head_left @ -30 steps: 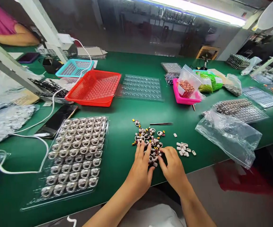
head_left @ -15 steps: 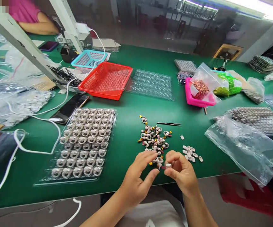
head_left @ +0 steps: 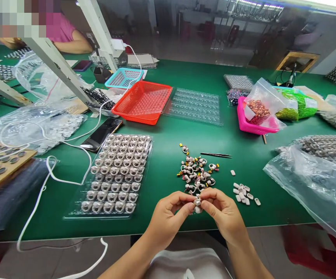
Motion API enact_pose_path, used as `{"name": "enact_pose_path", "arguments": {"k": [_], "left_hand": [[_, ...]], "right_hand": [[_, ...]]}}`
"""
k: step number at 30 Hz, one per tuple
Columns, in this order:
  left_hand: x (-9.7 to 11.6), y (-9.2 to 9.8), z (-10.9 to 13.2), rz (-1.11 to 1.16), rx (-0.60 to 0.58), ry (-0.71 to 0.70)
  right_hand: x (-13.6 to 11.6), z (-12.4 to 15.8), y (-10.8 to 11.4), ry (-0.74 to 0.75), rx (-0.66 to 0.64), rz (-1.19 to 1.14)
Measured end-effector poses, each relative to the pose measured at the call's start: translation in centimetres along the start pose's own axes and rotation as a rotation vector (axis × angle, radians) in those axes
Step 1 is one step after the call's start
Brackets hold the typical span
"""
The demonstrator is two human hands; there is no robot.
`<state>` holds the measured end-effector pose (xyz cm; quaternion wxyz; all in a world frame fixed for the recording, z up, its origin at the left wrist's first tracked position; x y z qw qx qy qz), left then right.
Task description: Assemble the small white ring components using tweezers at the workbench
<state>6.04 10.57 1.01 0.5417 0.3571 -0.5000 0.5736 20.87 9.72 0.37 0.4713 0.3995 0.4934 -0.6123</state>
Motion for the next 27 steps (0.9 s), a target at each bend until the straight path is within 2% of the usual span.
{"name": "enact_pose_path", "arguments": {"k": [5, 13, 19, 24, 27], "left_hand": [[-0.6, -0.1, -0.1, 0.171, 0.012, 0.170], [-1.2, -0.9, 0.1, 0.440, -0.077, 0.380], [-1.2, -0.1, 0.3, 0.387, -0.049, 0.320], [-1.8, 0.4, 0.5, 0.280, -0.070, 0.270], [0.1, 1.1, 0.4, 0.057, -0.040, 0.021]], "right_hand": [[0.5, 0.3, -0.2, -0.052, 0.017, -0.021], [0.9, 0.2, -0.3, -0.133, -0.001, -0.152], [0.7, 0.2, -0.3, -0.128, 0.017, -0.134], [0.0, 0.5, 0.1, -0.050, -0.005, 0.035], [-2.2, 0.6, -0.6, 0.129, -0.053, 0.271]]}}
Point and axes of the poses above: each hand's wrist, its own z-axis away from the middle knuckle, its own y-axis out of the back of the hand, x = y × z, the point moved 8 cm from there along -z, towards the middle knuckle, and after that the axes turned 9 degrees about x, right-handed, at the moved point
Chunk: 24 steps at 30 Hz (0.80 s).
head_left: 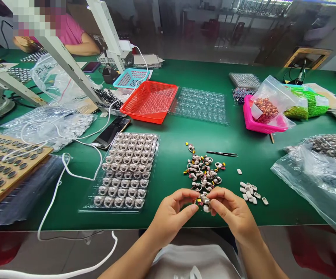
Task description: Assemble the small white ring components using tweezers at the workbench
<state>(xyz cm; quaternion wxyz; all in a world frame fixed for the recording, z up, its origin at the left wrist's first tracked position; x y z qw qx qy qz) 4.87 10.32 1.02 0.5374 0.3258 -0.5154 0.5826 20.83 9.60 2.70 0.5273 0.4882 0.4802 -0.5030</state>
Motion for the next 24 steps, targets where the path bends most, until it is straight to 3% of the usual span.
{"name": "enact_pose_path", "arguments": {"k": [2, 4, 6, 9, 13, 24], "left_hand": [[2.0, 0.4, 0.3, -0.181, 0.055, -0.203], [3.1, 0.5, 0.5, -0.276, 0.088, -0.279], [3.0, 0.3, 0.5, -0.249, 0.080, -0.209], [1.6, -0.1, 0.5, -0.049, 0.057, 0.011], [0.1, 0.0, 0.2, 0.179, 0.087, 0.177], [-0.5, 1.4, -0.6, 0.134, 0.150, 0.138]], "right_hand": [[-2.4, 0.0, -0.3, 0.229, -0.004, 0.201], [-4.6, 0.4, -0.8, 0.492, 0.017, 0.371], [-5.9, 1.1, -1.5, 0.695, 0.045, 0.481], [-6.1, 2.1, -2.5, 0.843, 0.065, 0.547], [-5.3, 3.1, -3.4, 0.876, 0.098, 0.535], [-4.9, 3.5, -3.2, 0.691, 0.050, 0.396]]}}
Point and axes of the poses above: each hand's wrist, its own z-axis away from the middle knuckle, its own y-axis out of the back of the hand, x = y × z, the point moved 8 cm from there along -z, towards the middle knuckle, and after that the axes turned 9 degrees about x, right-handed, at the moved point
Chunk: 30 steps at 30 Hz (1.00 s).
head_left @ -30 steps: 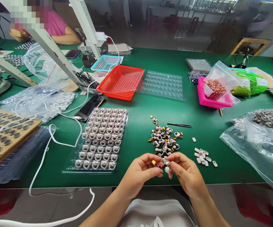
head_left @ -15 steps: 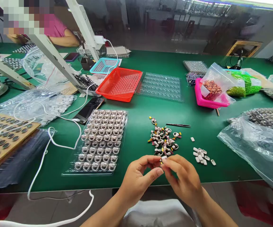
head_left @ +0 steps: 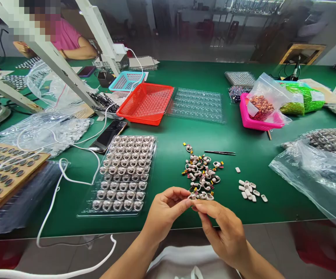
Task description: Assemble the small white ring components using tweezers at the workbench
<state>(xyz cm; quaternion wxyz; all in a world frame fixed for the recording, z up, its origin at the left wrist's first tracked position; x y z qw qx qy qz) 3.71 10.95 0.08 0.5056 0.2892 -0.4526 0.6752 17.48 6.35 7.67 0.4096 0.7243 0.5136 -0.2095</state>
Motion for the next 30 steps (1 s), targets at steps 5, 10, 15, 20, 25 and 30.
{"name": "enact_pose_path", "arguments": {"k": [5, 10, 15, 20, 25, 30], "left_hand": [[-0.6, 0.3, -0.5, 0.062, -0.002, 0.030], [-0.6, -0.5, 0.0, 0.220, -0.042, 0.169], [-0.8, -2.0, 1.0, 0.316, -0.151, 0.296], [-1.3, -2.5, 1.5, 0.337, -0.167, 0.349], [-1.2, -2.6, 1.5, 0.300, -0.170, 0.294], [-0.3, -2.6, 1.9, 0.108, -0.228, 0.072]], "right_hand": [[1.1, 0.1, 0.7, -0.085, 0.035, -0.022], [3.6, -0.3, 1.4, -0.310, 0.120, -0.099], [3.7, -1.3, -0.1, -0.396, -0.097, -0.286], [2.9, -1.3, -0.3, -0.299, -0.122, -0.244], [3.2, -0.9, -0.2, -0.363, -0.066, -0.238], [6.2, 1.2, -1.2, -0.838, -0.027, -0.594]]}}
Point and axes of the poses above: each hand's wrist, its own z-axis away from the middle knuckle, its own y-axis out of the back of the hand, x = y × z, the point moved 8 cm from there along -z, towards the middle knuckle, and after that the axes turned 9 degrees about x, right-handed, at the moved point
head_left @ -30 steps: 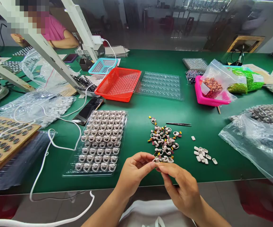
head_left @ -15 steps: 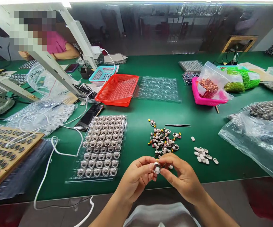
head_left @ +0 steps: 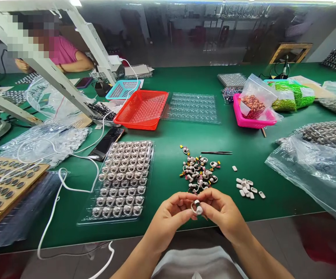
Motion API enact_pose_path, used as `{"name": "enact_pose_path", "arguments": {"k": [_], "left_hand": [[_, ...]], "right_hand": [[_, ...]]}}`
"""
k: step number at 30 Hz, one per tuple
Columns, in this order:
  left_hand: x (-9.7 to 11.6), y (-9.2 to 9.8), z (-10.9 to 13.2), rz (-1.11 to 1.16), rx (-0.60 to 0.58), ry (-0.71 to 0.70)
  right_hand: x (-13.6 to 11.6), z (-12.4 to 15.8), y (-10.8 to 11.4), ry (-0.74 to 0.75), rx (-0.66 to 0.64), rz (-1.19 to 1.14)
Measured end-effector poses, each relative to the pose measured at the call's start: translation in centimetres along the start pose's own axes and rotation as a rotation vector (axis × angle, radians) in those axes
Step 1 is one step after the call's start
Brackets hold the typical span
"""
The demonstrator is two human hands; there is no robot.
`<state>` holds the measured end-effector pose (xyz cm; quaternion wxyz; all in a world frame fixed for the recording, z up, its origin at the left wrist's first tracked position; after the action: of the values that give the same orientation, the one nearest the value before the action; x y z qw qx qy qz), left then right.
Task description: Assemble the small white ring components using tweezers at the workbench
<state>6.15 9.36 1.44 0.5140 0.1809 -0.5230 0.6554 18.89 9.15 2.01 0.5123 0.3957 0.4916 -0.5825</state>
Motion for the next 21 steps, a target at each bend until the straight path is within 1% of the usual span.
{"name": "enact_pose_path", "arguments": {"k": [3, 5, 7, 9, 11, 13, 15, 18, 20, 21], "left_hand": [[1.2, 0.1, 0.3, -0.258, -0.005, -0.207], [1.9, 0.0, 0.5, -0.419, 0.001, -0.337], [2.5, 0.2, 0.5, -0.476, 0.037, -0.419], [2.6, 0.8, 0.2, -0.407, 0.096, -0.407], [2.0, 1.3, -0.4, -0.279, 0.127, -0.292], [1.2, 1.5, -0.8, -0.165, 0.138, -0.143], [0.7, 1.7, -1.0, -0.085, 0.176, -0.039], [0.5, 1.8, -1.1, 0.004, 0.250, 0.015], [0.2, 1.5, -1.2, 0.036, 0.264, 0.035], [0.0, 1.3, -1.3, 0.040, 0.261, 0.039]], "right_hand": [[1.5, -0.2, -0.3, -0.149, -0.032, -0.176], [2.1, -0.3, -0.7, -0.201, -0.054, -0.229], [2.2, -0.2, -1.1, -0.225, -0.071, -0.261], [2.0, -0.1, -1.3, -0.209, -0.095, -0.279], [1.6, 0.2, -1.3, -0.167, -0.125, -0.260], [1.1, 0.4, -0.7, -0.095, -0.114, -0.175], [0.4, 0.7, 0.2, 0.039, -0.047, -0.005], [-1.5, 1.4, 0.7, 0.340, 0.098, 0.319], [-2.8, 2.0, 0.1, 0.537, 0.177, 0.471], [-3.4, 2.2, -0.2, 0.612, 0.209, 0.515]]}}
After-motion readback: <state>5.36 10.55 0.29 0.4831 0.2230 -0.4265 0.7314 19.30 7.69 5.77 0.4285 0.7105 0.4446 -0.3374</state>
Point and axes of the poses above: each hand's wrist, its own z-axis away from the middle knuckle, its own y-axis out of the back of the hand, x = y × z, the point moved 8 cm from there along -z, towards the middle knuckle, and after that the axes turned 9 degrees about x, right-handed, at the moved point
